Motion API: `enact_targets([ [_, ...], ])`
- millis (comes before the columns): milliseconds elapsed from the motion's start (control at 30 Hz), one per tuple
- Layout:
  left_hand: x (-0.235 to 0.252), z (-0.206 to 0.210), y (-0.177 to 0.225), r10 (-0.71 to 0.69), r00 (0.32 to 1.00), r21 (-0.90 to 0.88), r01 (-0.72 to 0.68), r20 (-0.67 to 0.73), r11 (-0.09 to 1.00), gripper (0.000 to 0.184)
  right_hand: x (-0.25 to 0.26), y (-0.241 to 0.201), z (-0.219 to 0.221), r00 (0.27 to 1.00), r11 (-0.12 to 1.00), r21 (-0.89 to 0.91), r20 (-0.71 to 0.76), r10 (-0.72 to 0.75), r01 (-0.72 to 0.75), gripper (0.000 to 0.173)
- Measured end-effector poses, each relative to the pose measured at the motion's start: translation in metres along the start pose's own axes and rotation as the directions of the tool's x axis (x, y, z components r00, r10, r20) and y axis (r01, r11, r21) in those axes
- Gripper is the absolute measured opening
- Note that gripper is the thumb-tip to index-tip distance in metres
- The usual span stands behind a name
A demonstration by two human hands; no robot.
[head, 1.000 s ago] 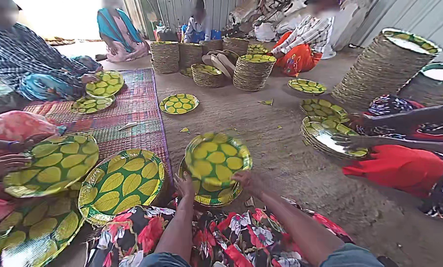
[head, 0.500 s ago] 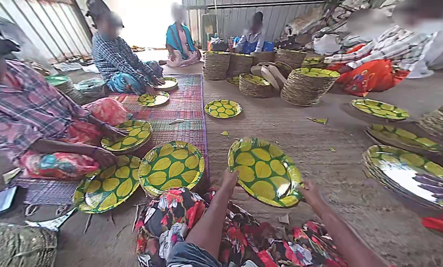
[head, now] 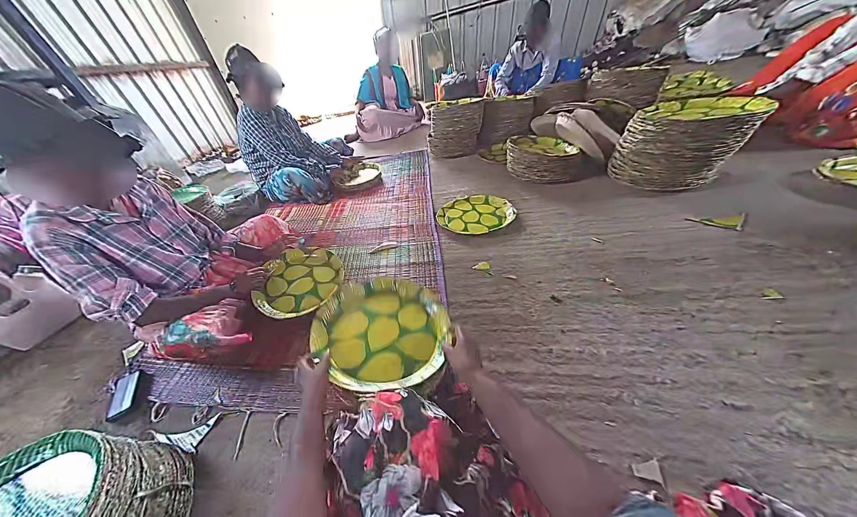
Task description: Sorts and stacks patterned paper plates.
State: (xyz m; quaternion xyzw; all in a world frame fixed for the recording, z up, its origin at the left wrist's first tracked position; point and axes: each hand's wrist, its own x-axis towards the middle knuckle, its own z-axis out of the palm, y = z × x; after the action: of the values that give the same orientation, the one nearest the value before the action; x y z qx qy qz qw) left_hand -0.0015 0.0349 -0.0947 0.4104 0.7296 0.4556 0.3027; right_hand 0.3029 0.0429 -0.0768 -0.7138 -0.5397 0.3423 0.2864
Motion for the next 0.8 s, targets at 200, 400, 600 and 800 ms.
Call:
enact_targets([
  [200,-0.017,0.036,-0.058,-0.376,0.925,-0.23,0.377,0.049,0.897,0.06,0.008,0.034,0.044,0.975,0.975,-0.069,0.043,0.216,-0.213,0.068],
  [400,-0.008,0.031,-0.058,-0.421,0.88,-0.433,0.475,0.22,0.766,0.053,0.023,0.022,0.04,0.933,0.904,0.252,0.187,0.306,-0.347,0.041],
  [600,-0.011,-0.011,-0.083,-0.314,0.948,-0.573,0.23,-0.05,0.787,0.036,0.022,-0.041,0.067,0.971,0.941,0.317,0.235,0.039,-0.114,0.028],
  [800,-0.048,-0.099,-0.101,-0.302,0.883,-0.504,0.089,-0.36,0.859,0.064,-0.021,-0.135,0.098,0.791,0.877,0.471,0.497,-0.357,0.099,0.048],
])
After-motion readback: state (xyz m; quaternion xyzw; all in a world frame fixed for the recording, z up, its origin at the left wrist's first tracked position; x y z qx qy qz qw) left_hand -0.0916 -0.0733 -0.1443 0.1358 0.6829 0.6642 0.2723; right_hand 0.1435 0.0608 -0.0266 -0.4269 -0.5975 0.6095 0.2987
